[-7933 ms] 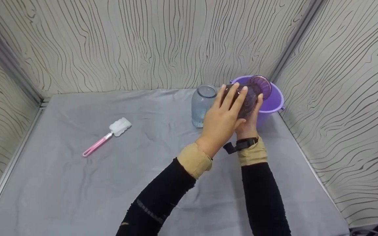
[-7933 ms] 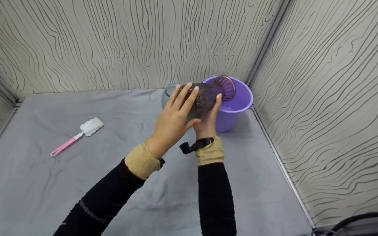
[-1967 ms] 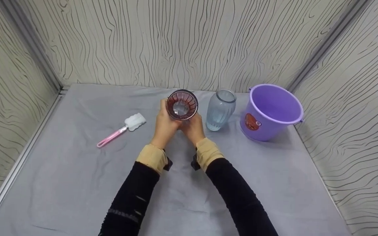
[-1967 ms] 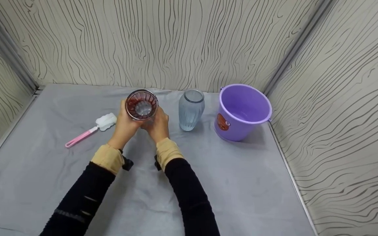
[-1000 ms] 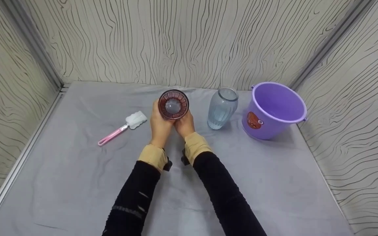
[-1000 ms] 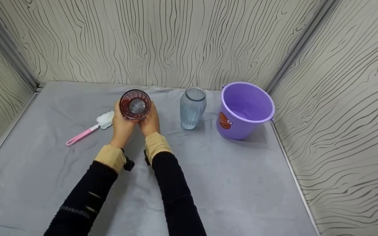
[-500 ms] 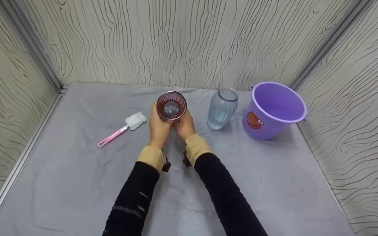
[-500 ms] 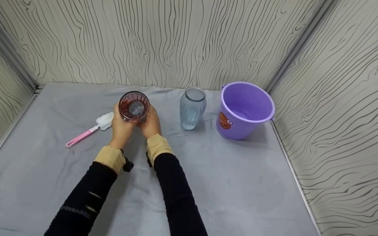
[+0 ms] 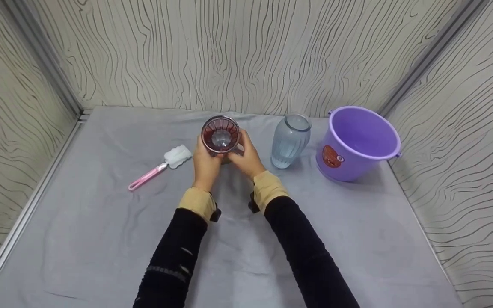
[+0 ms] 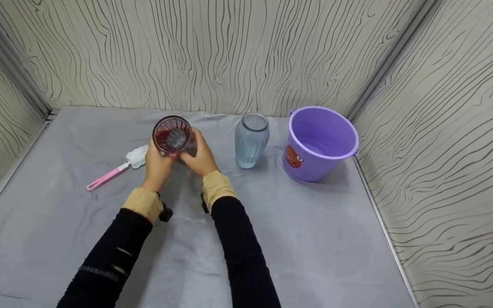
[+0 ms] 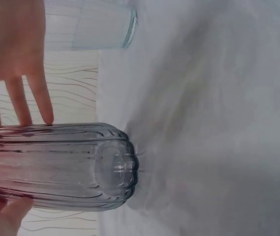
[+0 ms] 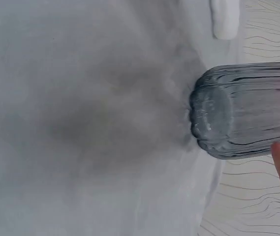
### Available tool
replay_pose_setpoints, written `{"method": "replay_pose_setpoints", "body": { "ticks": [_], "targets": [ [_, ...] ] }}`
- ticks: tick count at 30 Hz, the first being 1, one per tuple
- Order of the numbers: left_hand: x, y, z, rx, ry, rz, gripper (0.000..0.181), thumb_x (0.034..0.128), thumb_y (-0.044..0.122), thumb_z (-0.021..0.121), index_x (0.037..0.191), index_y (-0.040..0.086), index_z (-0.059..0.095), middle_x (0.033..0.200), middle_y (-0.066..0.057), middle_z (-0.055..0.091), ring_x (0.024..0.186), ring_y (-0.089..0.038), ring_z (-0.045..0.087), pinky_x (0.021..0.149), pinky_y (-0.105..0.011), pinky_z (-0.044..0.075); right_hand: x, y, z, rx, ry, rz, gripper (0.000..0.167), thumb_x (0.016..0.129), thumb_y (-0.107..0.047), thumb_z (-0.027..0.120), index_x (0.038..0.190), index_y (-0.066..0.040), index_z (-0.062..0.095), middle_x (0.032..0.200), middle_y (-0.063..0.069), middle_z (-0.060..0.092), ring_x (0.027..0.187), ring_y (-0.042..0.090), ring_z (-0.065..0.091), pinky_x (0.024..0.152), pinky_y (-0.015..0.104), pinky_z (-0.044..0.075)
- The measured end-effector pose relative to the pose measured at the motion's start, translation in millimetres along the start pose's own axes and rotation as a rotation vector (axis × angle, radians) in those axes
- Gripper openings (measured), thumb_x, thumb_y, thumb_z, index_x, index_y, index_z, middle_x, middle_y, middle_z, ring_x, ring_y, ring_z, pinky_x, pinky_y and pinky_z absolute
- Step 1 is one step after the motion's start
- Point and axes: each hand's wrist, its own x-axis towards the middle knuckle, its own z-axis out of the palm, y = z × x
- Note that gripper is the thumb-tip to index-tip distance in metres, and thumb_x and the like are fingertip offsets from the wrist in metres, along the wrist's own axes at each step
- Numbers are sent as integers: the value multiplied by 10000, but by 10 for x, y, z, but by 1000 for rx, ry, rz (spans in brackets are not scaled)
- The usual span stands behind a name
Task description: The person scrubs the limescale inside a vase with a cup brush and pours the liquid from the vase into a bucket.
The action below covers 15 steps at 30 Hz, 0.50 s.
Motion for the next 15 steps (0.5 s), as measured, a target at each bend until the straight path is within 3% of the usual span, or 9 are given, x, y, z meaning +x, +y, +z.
{"method": "replay_pose_setpoints", "body": {
  "ticks": [4,9,15],
  "targets": [
    [10,-14,-23,7,10,-7,717,740,-140,700,1414,-64,468,1362,-243,586,1267,-370,565,1066,-468,441,-7,-87,44,66,-8,1,782,809,-54,727,1487,-3,340,1474,209,456,1376,342,443,1114,458,411],
    [-9,-43,-13,14,-15,14,685,756,-143,644,1419,-68,484,1367,-256,581,1288,-375,547,1090,-475,423,15,-124,104,-21,42,3,936,744,-75,863,1493,-4,305,1488,198,446,1387,304,431,1144,389,367],
    [-59,-121,34,30,-52,40,596,831,-68,654,1406,-87,497,1343,-310,539,1309,-437,489,1132,-510,365,50,-90,126,-90,145,-16,867,708,-59,890,1418,20,400,1414,188,534,1342,281,490,1148,355,351]
  ]
}}
